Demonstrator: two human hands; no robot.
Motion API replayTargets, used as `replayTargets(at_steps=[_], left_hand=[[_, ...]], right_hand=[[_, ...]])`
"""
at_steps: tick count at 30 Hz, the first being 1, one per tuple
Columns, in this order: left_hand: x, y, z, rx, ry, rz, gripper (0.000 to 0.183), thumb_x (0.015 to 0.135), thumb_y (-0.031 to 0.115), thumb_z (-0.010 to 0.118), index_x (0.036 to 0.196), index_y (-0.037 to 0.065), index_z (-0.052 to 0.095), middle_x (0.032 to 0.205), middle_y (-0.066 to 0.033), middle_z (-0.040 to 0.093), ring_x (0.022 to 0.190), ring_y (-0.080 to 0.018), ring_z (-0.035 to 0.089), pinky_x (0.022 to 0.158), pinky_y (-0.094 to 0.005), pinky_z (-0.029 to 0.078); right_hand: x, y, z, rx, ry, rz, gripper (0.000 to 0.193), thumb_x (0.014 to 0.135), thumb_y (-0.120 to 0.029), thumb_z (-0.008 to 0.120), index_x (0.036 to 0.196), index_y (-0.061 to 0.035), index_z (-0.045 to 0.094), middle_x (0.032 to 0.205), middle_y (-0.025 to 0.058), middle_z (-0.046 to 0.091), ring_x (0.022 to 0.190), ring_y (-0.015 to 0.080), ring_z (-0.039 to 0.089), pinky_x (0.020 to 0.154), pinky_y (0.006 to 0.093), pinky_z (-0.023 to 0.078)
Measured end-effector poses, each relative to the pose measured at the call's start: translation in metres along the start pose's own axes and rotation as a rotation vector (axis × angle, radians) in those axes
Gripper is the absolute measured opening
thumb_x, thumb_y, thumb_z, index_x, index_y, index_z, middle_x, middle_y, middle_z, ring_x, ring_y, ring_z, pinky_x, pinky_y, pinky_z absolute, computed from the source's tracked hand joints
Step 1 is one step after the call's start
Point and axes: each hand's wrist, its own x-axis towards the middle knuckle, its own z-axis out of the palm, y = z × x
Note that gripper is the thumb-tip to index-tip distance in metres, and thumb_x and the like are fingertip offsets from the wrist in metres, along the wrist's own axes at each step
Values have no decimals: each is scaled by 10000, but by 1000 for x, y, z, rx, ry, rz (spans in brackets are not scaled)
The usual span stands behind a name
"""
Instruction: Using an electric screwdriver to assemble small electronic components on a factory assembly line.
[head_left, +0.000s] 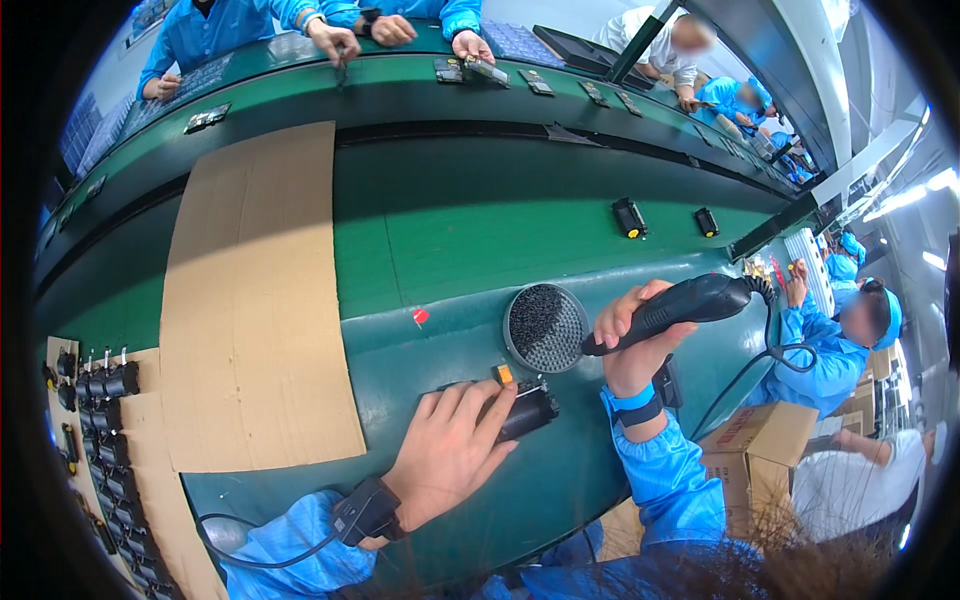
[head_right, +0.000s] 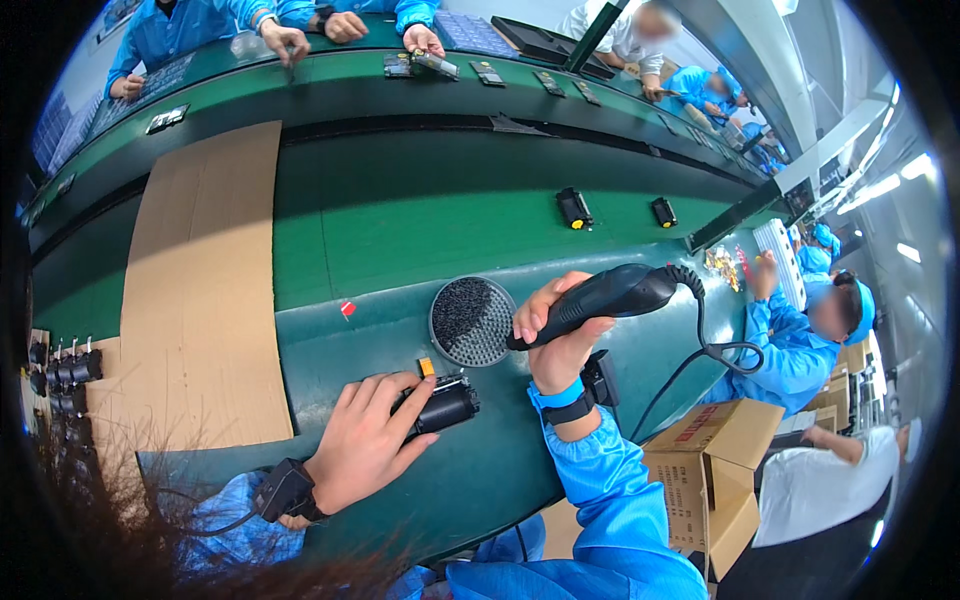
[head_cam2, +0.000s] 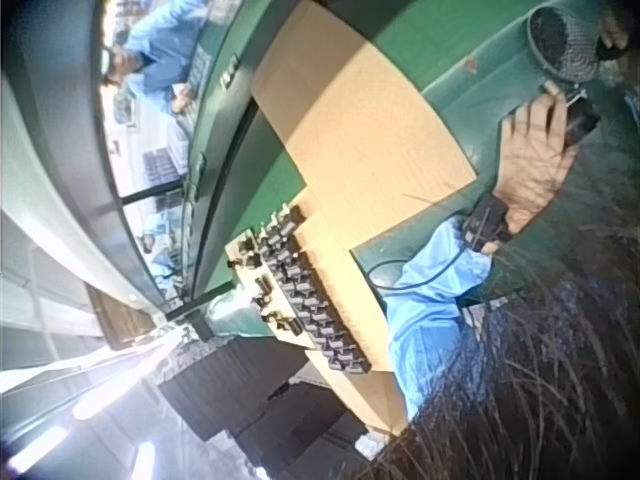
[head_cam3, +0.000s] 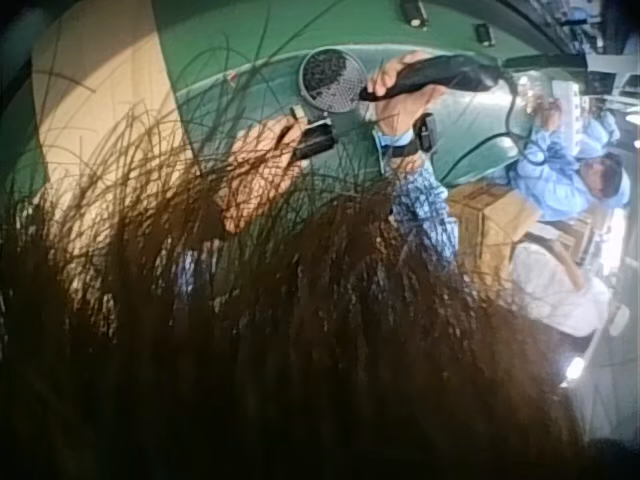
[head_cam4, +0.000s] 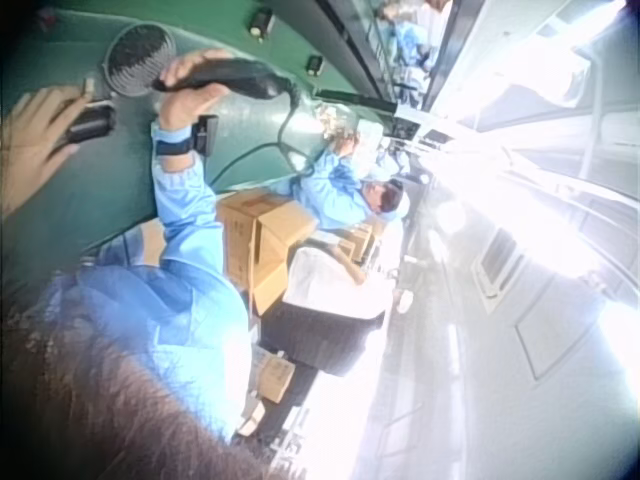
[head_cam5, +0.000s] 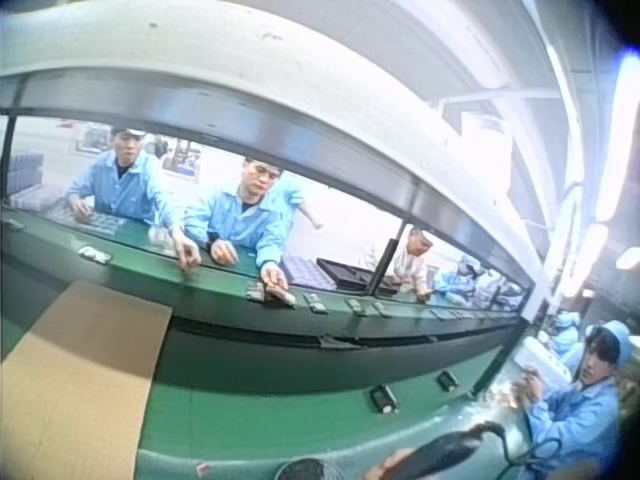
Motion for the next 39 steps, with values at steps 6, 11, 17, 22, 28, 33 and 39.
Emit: replayTargets(at_steps=[6,11,17,22,28,33,39], left_hand=[[-2,0,-1,-1,2,6,617,841,240,774,1365,1,551,1233,-118,553,1090,-299,556,883,-404,440],[-4,1,1,-21,14,-6,633,843,243,771,1379,0,538,1234,-118,556,1083,-299,559,884,-400,437],[-4,0,1,-45,40,-47,664,840,278,773,1392,2,527,1241,-132,541,1101,-314,522,880,-411,418],[-6,-4,1,-81,48,-58,669,834,288,776,1382,-7,529,1236,-136,534,1109,-320,509,882,-414,411],[-5,-6,2,-120,43,-87,625,812,298,794,1300,-18,567,1236,-140,534,1119,-318,516,893,-411,416],[-6,-6,2,-113,53,-87,617,805,303,800,1279,-22,577,1234,-136,536,1118,-314,519,898,-408,416],[-6,-6,2,-115,52,-86,612,808,306,796,1277,-22,579,1231,-132,538,1117,-313,518,907,-404,412]], right_hand=[[-3,1,-4,10,-16,52,823,816,-868,450,1100,-96,456,656,32,485,522,136,492,514,298,452],[-6,-1,-1,9,-45,24,821,838,-862,435,1119,-91,462,643,31,478,504,138,479,496,305,443],[-10,-31,20,166,6,-86,803,884,-857,337,1127,-100,453,621,14,450,455,136,453,430,299,415],[-38,-35,68,381,-134,-5,815,852,-874,368,1097,-100,434,642,27,479,477,143,487,433,306,444],[-50,-15,74,339,-194,13,848,827,-888,374,1083,-80,415,656,41,491,492,145,503,452,302,465],[-50,-10,79,251,-200,7,779,867,-862,374,1073,-113,433,611,28,475,443,153,480,397,302,426],[-52,-9,77,328,-211,25,862,814,-899,365,1080,-80,409,661,46,489,498,145,501,459,295,461]])
